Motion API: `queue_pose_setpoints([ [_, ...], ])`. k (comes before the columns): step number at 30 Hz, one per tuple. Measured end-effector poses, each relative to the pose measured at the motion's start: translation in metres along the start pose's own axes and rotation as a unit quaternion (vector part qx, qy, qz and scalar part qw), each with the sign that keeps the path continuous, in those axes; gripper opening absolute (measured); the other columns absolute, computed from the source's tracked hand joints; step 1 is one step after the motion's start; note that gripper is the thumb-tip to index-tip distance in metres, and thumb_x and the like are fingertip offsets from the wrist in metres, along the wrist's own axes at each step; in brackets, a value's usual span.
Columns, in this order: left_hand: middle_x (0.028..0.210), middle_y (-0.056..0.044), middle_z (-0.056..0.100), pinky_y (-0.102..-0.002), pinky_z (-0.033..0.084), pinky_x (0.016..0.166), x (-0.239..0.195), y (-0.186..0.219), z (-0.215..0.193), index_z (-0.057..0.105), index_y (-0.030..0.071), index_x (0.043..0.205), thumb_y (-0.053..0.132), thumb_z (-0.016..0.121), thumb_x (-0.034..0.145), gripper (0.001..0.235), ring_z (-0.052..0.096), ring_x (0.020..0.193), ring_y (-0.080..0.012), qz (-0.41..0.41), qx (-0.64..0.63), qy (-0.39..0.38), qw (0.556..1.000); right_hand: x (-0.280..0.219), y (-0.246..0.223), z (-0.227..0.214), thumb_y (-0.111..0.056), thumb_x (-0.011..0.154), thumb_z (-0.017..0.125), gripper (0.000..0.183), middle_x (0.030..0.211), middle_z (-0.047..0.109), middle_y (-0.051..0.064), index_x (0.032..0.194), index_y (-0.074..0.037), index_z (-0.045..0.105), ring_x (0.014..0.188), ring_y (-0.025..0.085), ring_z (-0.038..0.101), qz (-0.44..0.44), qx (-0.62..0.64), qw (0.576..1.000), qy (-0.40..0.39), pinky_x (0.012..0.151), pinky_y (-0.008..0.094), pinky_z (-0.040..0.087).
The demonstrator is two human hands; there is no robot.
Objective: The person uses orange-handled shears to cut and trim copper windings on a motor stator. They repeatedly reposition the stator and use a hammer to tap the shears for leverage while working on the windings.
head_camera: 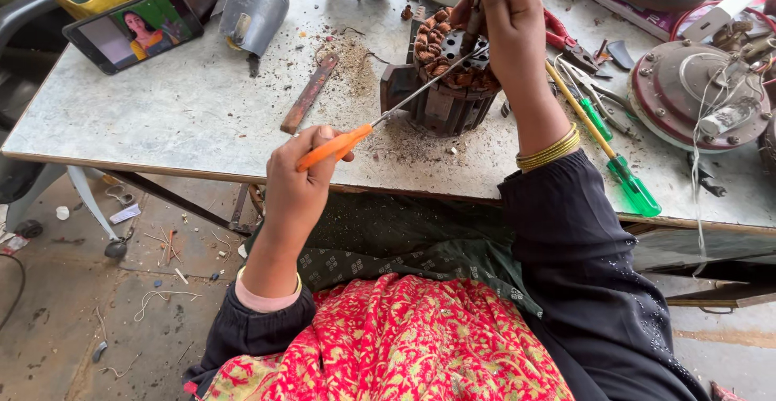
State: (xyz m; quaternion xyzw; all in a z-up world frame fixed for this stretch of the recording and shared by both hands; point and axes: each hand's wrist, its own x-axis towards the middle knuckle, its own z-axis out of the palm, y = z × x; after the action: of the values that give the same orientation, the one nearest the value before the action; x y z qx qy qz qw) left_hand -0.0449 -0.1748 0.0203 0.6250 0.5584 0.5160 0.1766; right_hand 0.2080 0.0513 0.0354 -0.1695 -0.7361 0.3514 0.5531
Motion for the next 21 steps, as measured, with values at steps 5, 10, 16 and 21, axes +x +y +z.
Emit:
queue_pose_setpoints([
  [5,0.088,-0.005,0.078,-0.029,0.053,0.061,-0.001,-0.009,-0.003,0.072,0.004,0.101,0.026,0.049,0.109,0.032,0.068,0.065,-0.0108,-0.008,0.016,-0.029,0.999,0.0,0.004,0.0,-0.023,0.123,0.045,0.027,0.094,0.068,0.009,0.134,-0.004,0.059,0.083,0.013,0.071,-0.007,-0.015,1.0,0.006,0.066,0.027,0.057],
  [10,0.097,-0.009,0.074,-0.032,0.054,0.062,-0.016,-0.02,0.012,0.073,0.008,0.121,0.032,0.058,0.103,0.033,0.066,0.074,-0.0149,0.057,0.018,-0.02,0.998,-0.008,0.016,-0.009,-0.023,0.124,0.047,0.024,0.092,0.068,0.011,0.134,-0.006,0.06,0.077,0.015,0.064,-0.031,-0.077,0.996,0.026,0.067,0.028,0.053],
  [16,0.104,-0.009,0.072,-0.043,0.048,0.104,-0.017,-0.032,0.017,0.073,0.009,0.123,0.037,0.06,0.106,0.035,0.067,0.102,-0.028,0.23,0.078,0.082,0.967,-0.001,0.003,-0.007,-0.02,0.128,0.046,0.02,0.095,0.068,0.01,0.137,-0.007,0.058,0.085,0.016,0.071,0.029,0.019,0.999,-0.019,0.073,0.029,0.055],
  [21,0.105,-0.008,0.074,-0.042,0.048,0.099,-0.017,-0.038,0.019,0.072,0.008,0.124,0.04,0.067,0.101,0.04,0.069,0.099,-0.0247,0.229,0.041,0.054,0.971,-0.005,-0.051,-0.027,-0.023,0.118,0.054,0.047,0.123,0.066,0.017,0.159,-0.008,0.037,0.115,0.023,0.065,0.093,-0.016,0.986,-0.139,0.103,0.035,0.054],
])
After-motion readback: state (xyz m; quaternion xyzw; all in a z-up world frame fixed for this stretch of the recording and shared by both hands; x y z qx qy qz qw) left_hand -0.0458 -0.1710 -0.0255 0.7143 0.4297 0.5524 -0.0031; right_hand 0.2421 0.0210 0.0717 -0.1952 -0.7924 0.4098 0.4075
